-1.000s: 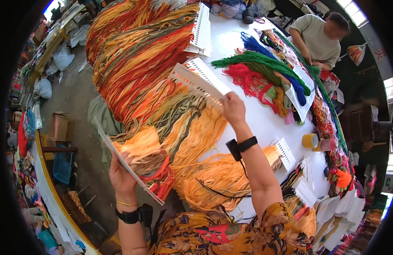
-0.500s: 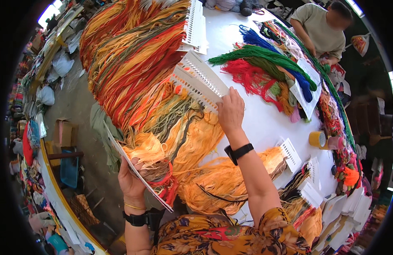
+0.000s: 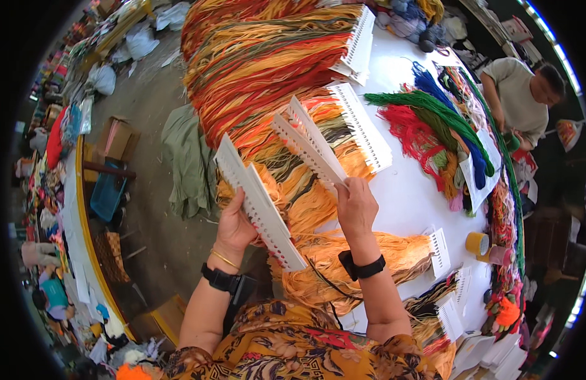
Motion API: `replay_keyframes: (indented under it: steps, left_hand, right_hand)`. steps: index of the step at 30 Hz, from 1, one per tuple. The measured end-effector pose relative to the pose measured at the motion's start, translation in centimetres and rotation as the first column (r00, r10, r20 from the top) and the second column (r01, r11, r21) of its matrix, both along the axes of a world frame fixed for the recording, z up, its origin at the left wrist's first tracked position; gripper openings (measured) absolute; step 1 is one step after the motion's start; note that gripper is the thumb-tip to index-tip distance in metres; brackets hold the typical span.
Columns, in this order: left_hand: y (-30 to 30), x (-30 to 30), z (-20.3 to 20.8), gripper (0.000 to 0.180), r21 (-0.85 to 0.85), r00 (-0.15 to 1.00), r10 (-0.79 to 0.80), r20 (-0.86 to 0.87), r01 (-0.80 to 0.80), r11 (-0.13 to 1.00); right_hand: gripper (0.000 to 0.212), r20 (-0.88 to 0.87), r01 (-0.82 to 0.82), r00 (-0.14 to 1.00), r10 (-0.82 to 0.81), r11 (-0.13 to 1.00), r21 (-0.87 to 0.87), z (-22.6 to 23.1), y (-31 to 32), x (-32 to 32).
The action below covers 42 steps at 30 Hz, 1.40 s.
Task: The person sorts through bundles of embroidery thread by hand, lifting and flipping through white cardboard organizers to compare the attached strands. They move the thread bundles across the table, occasionally holding two organizers together to check the colors before placing them back down.
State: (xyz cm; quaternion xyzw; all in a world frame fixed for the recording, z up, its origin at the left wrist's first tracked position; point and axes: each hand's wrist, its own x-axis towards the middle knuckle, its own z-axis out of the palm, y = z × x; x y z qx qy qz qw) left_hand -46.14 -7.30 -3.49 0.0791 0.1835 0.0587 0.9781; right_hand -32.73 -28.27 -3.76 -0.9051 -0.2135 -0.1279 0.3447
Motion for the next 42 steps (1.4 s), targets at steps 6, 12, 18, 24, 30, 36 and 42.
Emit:
replay_keyframes:
  steps: [6, 12, 18, 24, 30, 36, 42]
  left_hand:
    - [-0.4, -1.9, 0.0, 0.032, 0.001, 0.999, -0.038, 0.004, 0.038, 0.999]
    - [-0.4, -3.7, 0.6, 0.035, 0.043, 1.000, -0.011, -0.021, 0.012, 0.999]
    - [-0.4, -5.8, 1.6, 0.034, 0.028, 1.000, 0.028, 0.007, -0.028, 0.999]
    - [-1.3, -6.7, 3.0, 0.033, 0.003, 0.991, 0.019, 0.132, -0.019, 1.000]
    - [-2.9, -8.2, 5.9, 0.032, 0.006, 0.974, 0.061, 0.219, -0.064, 0.998]
    - [-3.8, -12.0, 7.0, 0.034, 0.022, 0.925, 0.040, 0.378, -0.052, 0.998]
    - [-5.3, -14.8, 8.6, 0.035, 0.075, 0.953, 0.075, 0.294, -0.101, 0.992]
  right_hand:
    - [0.017, -0.065, 0.010, 0.998, -0.021, 0.986, -0.166, -1.9, 0.4, 0.9]
    - [0.016, -0.092, 0.021, 0.995, -0.035, 0.989, -0.148, -1.7, 1.9, 2.6]
    - [0.013, 0.021, 0.004, 1.000, -0.003, 1.000, -0.028, 2.4, 1.4, -0.7]
    - [0.014, 0.170, -0.089, 0.983, 0.072, 0.991, 0.095, 8.2, -0.2, -8.2]
    - [0.016, 0.181, -0.210, 0.967, 0.180, 0.964, 0.163, 11.2, -1.5, -15.2]
    - [0.016, 0.240, -0.285, 0.941, 0.240, 0.942, 0.175, 13.5, -2.7, -20.3]
    - [0.013, 0.291, -0.404, 0.893, 0.344, 0.897, 0.181, 15.2, -3.7, -23.8]
